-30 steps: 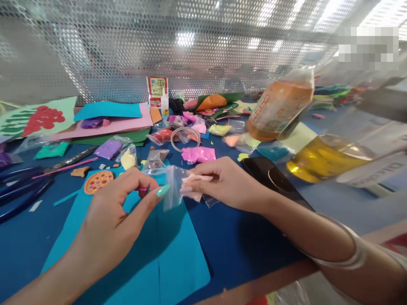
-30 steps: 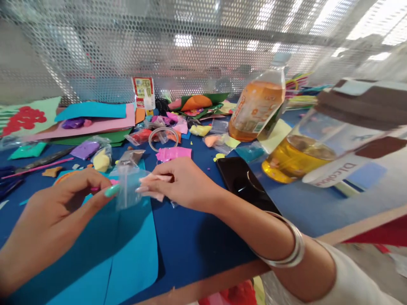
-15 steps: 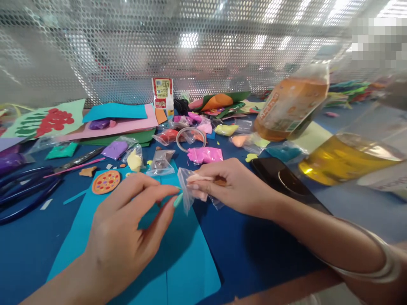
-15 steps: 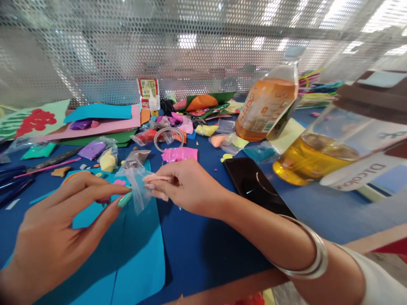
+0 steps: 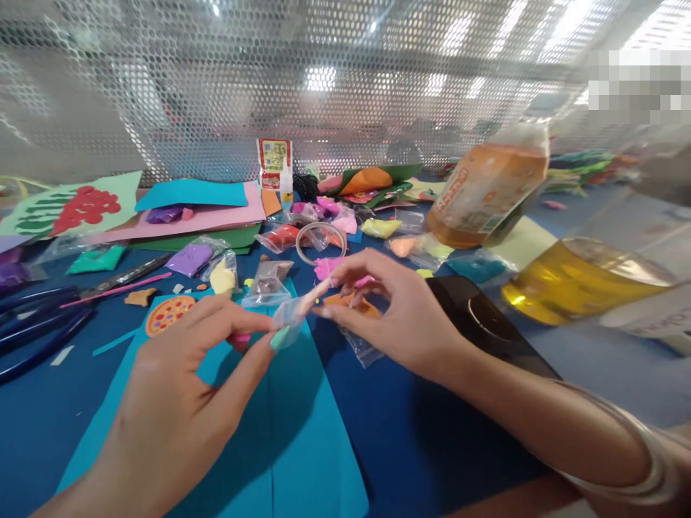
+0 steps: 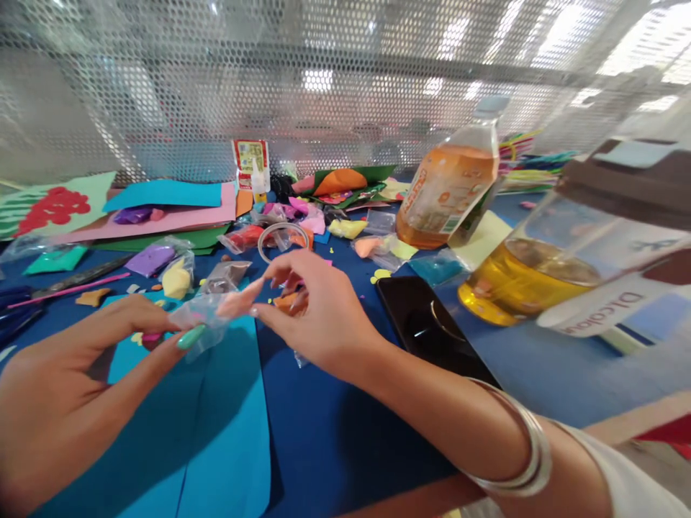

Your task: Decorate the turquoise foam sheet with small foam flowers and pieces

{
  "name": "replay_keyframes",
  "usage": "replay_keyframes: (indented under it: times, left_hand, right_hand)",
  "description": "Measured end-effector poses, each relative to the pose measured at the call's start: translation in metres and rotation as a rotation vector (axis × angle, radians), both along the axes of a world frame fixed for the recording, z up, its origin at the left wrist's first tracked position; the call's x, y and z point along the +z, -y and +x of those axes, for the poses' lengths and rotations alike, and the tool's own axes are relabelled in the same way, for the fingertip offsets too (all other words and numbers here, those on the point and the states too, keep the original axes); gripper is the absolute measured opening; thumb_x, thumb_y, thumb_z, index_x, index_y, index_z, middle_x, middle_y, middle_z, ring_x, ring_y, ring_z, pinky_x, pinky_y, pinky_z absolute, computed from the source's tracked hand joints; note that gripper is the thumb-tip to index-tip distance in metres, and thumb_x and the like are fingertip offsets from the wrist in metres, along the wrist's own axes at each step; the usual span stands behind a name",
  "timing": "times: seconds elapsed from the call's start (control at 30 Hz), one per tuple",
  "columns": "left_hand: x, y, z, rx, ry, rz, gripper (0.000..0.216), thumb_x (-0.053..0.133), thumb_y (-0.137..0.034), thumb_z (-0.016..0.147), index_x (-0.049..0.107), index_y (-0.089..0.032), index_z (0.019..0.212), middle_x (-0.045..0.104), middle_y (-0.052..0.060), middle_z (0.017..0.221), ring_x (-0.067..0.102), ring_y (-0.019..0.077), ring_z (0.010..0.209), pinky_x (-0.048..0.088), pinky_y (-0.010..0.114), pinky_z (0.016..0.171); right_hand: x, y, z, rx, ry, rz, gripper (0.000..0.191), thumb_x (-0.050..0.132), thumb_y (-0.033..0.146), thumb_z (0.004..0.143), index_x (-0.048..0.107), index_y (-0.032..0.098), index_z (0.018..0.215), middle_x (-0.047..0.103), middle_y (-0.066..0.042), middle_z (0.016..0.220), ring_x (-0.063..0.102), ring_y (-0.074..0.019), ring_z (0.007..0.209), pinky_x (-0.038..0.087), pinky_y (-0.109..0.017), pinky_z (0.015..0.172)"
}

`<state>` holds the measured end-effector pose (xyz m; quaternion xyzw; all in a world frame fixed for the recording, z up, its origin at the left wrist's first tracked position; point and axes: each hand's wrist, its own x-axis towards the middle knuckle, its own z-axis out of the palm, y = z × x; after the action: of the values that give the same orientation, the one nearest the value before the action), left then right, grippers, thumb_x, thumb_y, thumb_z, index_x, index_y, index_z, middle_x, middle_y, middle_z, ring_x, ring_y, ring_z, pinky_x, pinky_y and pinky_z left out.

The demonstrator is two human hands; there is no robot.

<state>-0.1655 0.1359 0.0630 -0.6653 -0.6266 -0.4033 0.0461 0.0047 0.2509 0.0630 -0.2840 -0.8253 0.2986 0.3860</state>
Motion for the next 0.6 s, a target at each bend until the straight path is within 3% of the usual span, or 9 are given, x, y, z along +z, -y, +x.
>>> replay_keyframes:
  times: [0.07, 0.17, 0.27, 0.33, 0.5, 0.6]
  left_hand:
    - [0.001, 0.000, 0.001, 0.016, 0.034, 0.014, 0.009, 0.055, -0.031, 0.081, 0.059, -0.026, 0.075, 0.053, -0.004, 0.060, 0.046, 0.0103, 0.050, 0.035, 0.022, 0.042]
    - [0.002, 0.000, 0.005, -0.044, 0.112, -0.019, 0.012, 0.060, -0.030, 0.079, 0.057, -0.023, 0.069, 0.051, -0.004, 0.060, 0.046, 0.0101, 0.053, 0.036, 0.021, 0.046]
    - [0.003, 0.000, 0.008, -0.169, 0.215, -0.125, 0.013, 0.061, -0.027, 0.080, 0.057, -0.022, 0.069, 0.055, -0.004, 0.063, 0.049, 0.0092, 0.056, 0.039, 0.020, 0.050]
    - [0.003, 0.000, 0.010, -0.249, 0.257, -0.192, 0.012, 0.061, -0.024, 0.081, 0.058, -0.021, 0.070, 0.057, -0.004, 0.064, 0.050, 0.0086, 0.059, 0.041, 0.019, 0.054]
    - [0.001, 0.005, 0.015, -0.346, 0.144, -0.210, 0.008, 0.056, -0.016, 0.083, 0.058, -0.018, 0.076, 0.058, -0.001, 0.072, 0.051, 0.0093, 0.066, 0.043, 0.021, 0.063]
    - [-0.002, 0.005, 0.016, -0.403, 0.073, -0.201, 0.009, 0.050, -0.010, 0.083, 0.057, -0.017, 0.084, 0.057, 0.002, 0.079, 0.052, 0.0099, 0.071, 0.044, 0.020, 0.061]
  right_hand:
    - [0.000, 0.003, 0.001, -0.087, -0.075, 0.196, 0.017, 0.069, 0.019, 0.067, 0.055, 0.017, 0.077, 0.058, -0.001, 0.074, 0.050, -0.0101, 0.062, 0.043, -0.022, 0.057]
    - [0.000, 0.011, 0.003, 0.100, -0.025, 0.315, 0.014, 0.066, 0.022, 0.071, 0.054, 0.017, 0.067, 0.055, 0.001, 0.062, 0.048, -0.0089, 0.056, 0.039, -0.021, 0.053]
    - [0.002, 0.015, 0.005, 0.361, 0.064, 0.234, 0.010, 0.061, 0.018, 0.075, 0.058, 0.015, 0.066, 0.051, 0.003, 0.052, 0.044, -0.0053, 0.047, 0.035, -0.017, 0.046]
    - [0.004, 0.015, 0.006, 0.456, 0.087, 0.163, 0.005, 0.060, 0.015, 0.073, 0.059, 0.014, 0.068, 0.051, 0.004, 0.053, 0.043, -0.0045, 0.046, 0.035, -0.016, 0.045]
    - [0.007, 0.015, 0.008, 0.552, 0.129, 0.165, 0.015, 0.068, 0.025, 0.071, 0.057, 0.016, 0.065, 0.054, 0.004, 0.057, 0.047, -0.0059, 0.052, 0.037, -0.017, 0.050]
    - [0.003, 0.014, 0.009, 0.565, 0.193, 0.176, 0.013, 0.068, 0.021, 0.075, 0.058, 0.016, 0.067, 0.059, 0.002, 0.061, 0.052, -0.0066, 0.057, 0.039, -0.017, 0.055]
